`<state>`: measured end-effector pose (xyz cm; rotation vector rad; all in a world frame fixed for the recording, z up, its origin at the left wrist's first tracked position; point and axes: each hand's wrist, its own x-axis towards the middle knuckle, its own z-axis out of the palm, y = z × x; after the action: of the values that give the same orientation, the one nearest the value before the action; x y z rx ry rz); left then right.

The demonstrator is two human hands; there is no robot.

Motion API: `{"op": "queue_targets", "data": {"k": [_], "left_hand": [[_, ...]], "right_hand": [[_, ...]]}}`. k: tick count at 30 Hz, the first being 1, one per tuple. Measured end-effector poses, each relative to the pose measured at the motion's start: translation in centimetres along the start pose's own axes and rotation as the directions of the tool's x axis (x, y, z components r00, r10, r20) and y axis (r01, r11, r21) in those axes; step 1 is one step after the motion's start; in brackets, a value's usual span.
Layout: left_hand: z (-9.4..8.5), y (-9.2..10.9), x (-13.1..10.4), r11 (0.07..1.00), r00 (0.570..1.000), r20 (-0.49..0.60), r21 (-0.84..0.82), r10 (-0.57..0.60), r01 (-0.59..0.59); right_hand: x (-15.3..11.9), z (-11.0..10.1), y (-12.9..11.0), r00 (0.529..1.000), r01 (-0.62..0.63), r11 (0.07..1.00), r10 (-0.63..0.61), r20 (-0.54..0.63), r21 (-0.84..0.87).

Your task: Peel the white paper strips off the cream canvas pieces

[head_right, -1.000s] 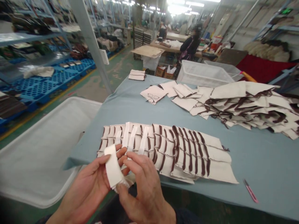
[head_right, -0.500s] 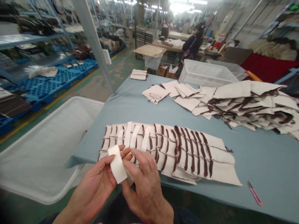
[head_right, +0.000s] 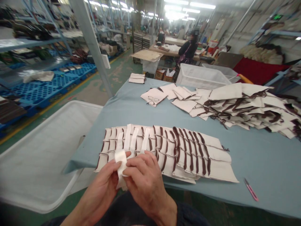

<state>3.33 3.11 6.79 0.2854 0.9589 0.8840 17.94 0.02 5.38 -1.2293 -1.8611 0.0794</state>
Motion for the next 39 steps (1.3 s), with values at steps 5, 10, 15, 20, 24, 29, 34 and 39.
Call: {"op": "queue_targets", "data": {"k": [5,10,15,20,24,29,34,39], "left_hand": [[-1.1,0.0,-0.5,0.993,0.989,0.113,0.073,-0.097,0.089],[-2.1,0.1,-0.5,0.986,0.961,0.242,0.129,-0.132,0.103],[-3.3,0.1,0.3,0.973,0.928,0.305,0.148,-0.213,0.175],[-3.5,-0.1,0.8,0.966,0.929,0.295,0.198,-0.222,0.168],[-3.1,-0.4,1.1,0.952,0.948,0.251,0.28,-0.194,0.12],[-3.1,-1.2,0.9,0.848,0.959,0.25,0.53,-0.136,-0.018],[-3.6,-2.2,-0.1,0.834,0.913,0.358,0.551,-0.195,-0.038],[-3.9,-1.9,-0.1,0.88,0.827,0.487,0.475,-0.281,0.02]], "right_hand": [[0.7,-0.8,0.2,0.991,-0.127,0.982,0.119,0.063,0.14],[0.5,-0.5,0.1,0.992,-0.094,0.99,0.084,0.094,0.109],[0.1,-0.3,0.2,0.987,-0.104,0.988,0.089,0.131,0.115],[-0.1,-0.3,0.5,0.98,-0.14,0.984,0.122,0.156,0.109],[-0.4,-0.5,0.5,0.96,-0.262,0.95,0.239,0.146,0.17],[0.7,-2.4,1.9,0.869,-0.495,0.851,0.491,0.069,0.175],[3.7,-5.3,4.3,0.879,-0.474,0.88,0.475,-0.048,0.034],[5.1,-6.2,4.5,0.908,-0.418,0.908,0.418,-0.025,0.011]]}}
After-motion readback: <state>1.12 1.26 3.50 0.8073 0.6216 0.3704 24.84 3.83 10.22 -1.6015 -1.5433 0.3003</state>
